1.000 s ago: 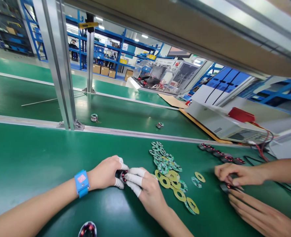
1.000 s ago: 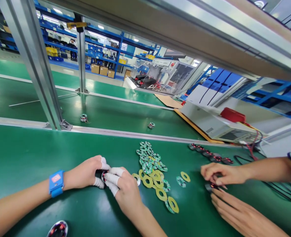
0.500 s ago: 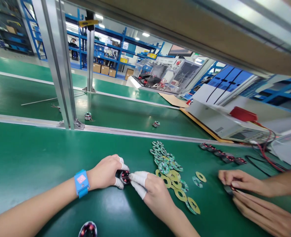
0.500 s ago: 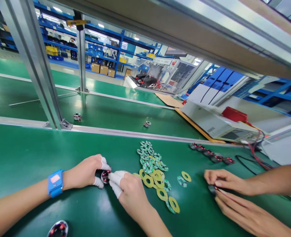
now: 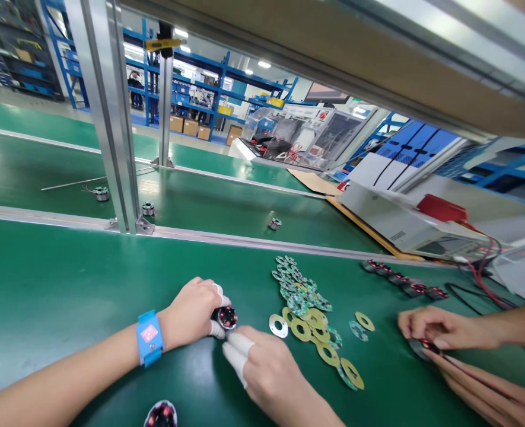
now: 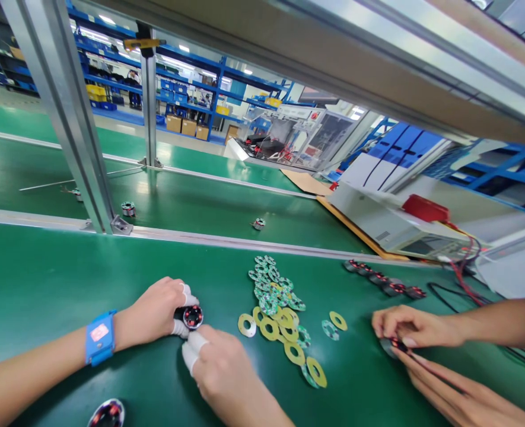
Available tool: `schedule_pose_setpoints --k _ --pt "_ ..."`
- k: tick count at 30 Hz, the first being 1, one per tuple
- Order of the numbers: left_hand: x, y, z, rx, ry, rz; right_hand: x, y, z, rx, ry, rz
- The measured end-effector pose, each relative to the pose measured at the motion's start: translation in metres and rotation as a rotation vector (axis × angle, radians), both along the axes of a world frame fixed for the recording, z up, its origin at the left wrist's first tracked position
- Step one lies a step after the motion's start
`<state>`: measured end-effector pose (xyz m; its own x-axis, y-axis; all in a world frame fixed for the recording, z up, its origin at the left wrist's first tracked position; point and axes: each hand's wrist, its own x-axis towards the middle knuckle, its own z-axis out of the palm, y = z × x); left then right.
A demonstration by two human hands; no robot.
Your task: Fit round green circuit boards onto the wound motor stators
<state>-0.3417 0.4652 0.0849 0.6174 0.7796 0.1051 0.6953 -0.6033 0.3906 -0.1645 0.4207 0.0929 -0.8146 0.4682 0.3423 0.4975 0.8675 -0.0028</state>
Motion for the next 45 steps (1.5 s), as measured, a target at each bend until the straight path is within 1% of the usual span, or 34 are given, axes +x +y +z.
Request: schedule_pose_setpoints --k 1,3,5,6,7,8,9,11,12,13,15,17,18,20,22,23,25,26,29,31,33,34,36,38,40,41,43,45 --pt "0.000 -0.001 0.000 0.006 0.010 0.010 -0.004 -0.003 0.000 0.006 -0.068 0.019" --pt "0.000 -0.002 0.000 0.005 0.012 0.021 -0.008 -0.006 0.002 -0.026 -0.111 0.049" --pt "0.000 -0.002 -0.001 -0.018 -0.012 0.028 -0.001 -0.004 0.006 -0.142 -0.034 0.053" --pt "0.000 -0.002 -0.002 -0.035 -0.031 0.031 0.006 -0.001 0.009 -0.198 0.041 0.015" --pt "0.000 -0.002 -0.003 -0.054 -0.049 0.034 0.016 0.003 0.011 -0.229 0.116 -0.065" --pt "0.001 -0.002 -0.004 -0.071 -0.067 0.037 0.027 0.007 0.013 -0.232 0.169 -0.183" --pt "0.001 -0.001 -0.005 -0.088 -0.082 0.041 0.038 0.012 0.015 -0.214 0.181 -0.331" --pt "0.002 -0.001 -0.007 -0.117 -0.103 0.048 0.057 0.019 0.019 -0.205 0.063 -0.600" --pt "0.002 -0.001 -0.007 -0.127 -0.110 0.052 0.064 0.022 0.020 -0.232 -0.029 -0.680" --pt "0.002 0.000 -0.007 -0.139 -0.117 0.053 0.068 0.024 0.021 -0.276 -0.111 -0.721" --pt "-0.001 -0.001 -0.007 -0.170 -0.129 0.046 0.069 0.025 0.023 -0.354 -0.198 -0.743" --pt "-0.004 -0.001 -0.003 -0.197 -0.160 0.030 0.063 0.024 0.025 -0.400 -0.190 -0.772" --pt "-0.005 -0.002 -0.001 -0.194 -0.188 0.034 0.059 0.024 0.024 -0.429 -0.151 -0.791" --pt "-0.005 -0.005 0.006 -0.138 -0.260 0.061 0.050 0.024 0.022 -0.536 0.008 -0.808" --pt "-0.001 -0.009 0.015 -0.027 -0.302 0.073 0.040 0.025 0.018 -0.721 0.250 -0.767" --pt "0.001 -0.012 0.018 0.034 -0.292 0.055 0.036 0.026 0.016 -0.829 0.374 -0.724" --pt "0.007 -0.016 0.023 0.163 -0.202 -0.018 0.029 0.027 0.011 -1.013 0.587 -0.631" --pt "0.010 -0.018 0.024 0.227 -0.140 -0.052 0.026 0.027 0.009 -1.074 0.666 -0.590" --pt "0.012 -0.020 0.021 0.398 -0.020 -0.101 0.021 0.029 0.005 -1.145 0.797 -0.518" --pt "0.012 -0.020 0.018 0.457 -0.036 -0.112 0.019 0.029 0.004 -1.158 0.815 -0.499" --pt "0.012 -0.019 0.015 0.429 -0.119 -0.082 0.018 0.030 0.003 -1.169 0.811 -0.485" --pt "0.012 -0.018 0.015 0.365 -0.184 -0.035 0.017 0.030 0.002 -1.168 0.811 -0.482" --pt "0.014 -0.015 0.014 0.141 -0.358 0.111 0.015 0.029 0.001 -1.123 0.833 -0.494" --pt "0.017 -0.012 0.014 -0.140 -0.544 0.251 0.013 0.027 0.000 -0.988 0.859 -0.541" --pt "0.019 -0.008 0.014 -0.378 -0.680 0.314 0.011 0.024 -0.003 -0.795 0.831 -0.588" --pt "0.020 -0.006 0.013 -0.459 -0.727 0.321 0.011 0.023 -0.005 -0.697 0.793 -0.607" --pt "0.022 -0.005 0.012 -0.551 -0.781 0.316 0.011 0.021 -0.008 -0.530 0.701 -0.626" --pt "0.023 -0.006 0.011 -0.564 -0.797 0.313 0.012 0.020 -0.012 -0.406 0.636 -0.631"
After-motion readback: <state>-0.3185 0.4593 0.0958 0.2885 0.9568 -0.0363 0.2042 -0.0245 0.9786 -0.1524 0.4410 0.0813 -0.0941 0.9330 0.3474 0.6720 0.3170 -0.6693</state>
